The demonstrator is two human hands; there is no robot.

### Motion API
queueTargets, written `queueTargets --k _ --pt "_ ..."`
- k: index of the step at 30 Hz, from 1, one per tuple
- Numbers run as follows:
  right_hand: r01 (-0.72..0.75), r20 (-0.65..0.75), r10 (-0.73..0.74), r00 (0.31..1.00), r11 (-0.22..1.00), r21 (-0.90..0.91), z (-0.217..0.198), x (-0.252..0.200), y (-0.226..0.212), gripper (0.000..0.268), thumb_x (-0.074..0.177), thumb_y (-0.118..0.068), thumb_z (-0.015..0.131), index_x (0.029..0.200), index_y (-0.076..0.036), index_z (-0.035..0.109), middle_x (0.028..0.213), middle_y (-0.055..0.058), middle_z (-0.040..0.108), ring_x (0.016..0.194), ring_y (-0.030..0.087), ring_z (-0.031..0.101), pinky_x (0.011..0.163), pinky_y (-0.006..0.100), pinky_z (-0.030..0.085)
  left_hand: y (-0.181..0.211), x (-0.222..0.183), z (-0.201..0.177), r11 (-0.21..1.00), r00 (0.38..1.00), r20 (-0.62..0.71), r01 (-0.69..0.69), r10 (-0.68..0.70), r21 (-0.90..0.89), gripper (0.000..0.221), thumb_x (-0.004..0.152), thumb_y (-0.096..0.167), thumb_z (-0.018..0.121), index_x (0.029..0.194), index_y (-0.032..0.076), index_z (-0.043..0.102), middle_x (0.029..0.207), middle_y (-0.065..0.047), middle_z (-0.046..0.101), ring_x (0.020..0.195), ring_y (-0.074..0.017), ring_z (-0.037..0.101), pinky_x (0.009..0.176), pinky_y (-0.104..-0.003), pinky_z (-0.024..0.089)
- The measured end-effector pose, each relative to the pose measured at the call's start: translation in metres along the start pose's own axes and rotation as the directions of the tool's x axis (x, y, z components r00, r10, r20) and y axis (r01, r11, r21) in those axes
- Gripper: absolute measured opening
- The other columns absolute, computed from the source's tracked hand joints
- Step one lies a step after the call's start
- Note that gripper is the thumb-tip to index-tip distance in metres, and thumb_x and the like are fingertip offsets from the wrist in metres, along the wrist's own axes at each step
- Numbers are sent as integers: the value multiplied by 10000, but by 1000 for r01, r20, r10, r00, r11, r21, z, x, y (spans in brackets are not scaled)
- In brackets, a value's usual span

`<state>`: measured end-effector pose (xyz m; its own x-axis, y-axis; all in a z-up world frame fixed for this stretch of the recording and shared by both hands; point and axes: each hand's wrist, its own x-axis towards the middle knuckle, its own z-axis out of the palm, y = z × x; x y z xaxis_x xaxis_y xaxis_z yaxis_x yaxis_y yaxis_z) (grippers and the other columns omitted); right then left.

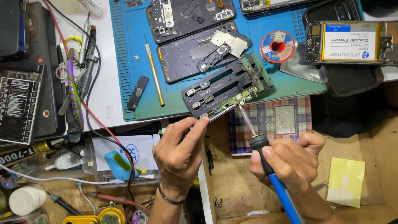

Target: Soldering small electronic components onto a mobile phone circuit board using a soldering iron and tweezers at a repair bench.

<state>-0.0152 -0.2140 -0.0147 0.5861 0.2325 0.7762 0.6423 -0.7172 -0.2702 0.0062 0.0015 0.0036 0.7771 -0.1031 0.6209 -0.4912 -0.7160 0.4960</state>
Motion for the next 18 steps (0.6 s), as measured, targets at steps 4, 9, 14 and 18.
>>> queueTargets --k 4,9,14,18 --pt "-7 4 7 1000 1000 -4 1 1 1 231 993 -119 641 1190 -116 520 623 -22 584 578 147 607 897 413 300 0 0 -1 1000 1000 7 2 -2 -1 137 991 1 692 1116 34 740 939 -124 671 751 -256 626 625 -342 505" --pt "-11 13 11 1000 1000 -6 0 0 0 237 997 -120 650 1194 -117 517 639 -7 610 621 165 657 904 416 306 0 0 -1 1000 1000 2 8 -8 -2 133 988 4 696 1110 32 743 944 -128 679 757 -258 639 625 -342 519" --pt "-24 26 24 999 1000 -8 -1 -1 -1 254 985 -118 668 1193 -124 523 650 -14 602 629 168 656 905 422 309 0 -1 -1 1000 1000 -6 7 -7 3 147 983 -10 705 1116 36 745 948 -128 684 758 -258 646 621 -337 522" --pt "-5 12 5 1000 1000 -11 1 1 0 250 981 -115 661 1185 -122 516 650 -12 609 621 164 660 905 423 309 -1 -2 -2 1000 1000 -4 10 -10 -5 159 988 -13 697 1132 36 741 950 -126 678 762 -260 645 630 -341 517"
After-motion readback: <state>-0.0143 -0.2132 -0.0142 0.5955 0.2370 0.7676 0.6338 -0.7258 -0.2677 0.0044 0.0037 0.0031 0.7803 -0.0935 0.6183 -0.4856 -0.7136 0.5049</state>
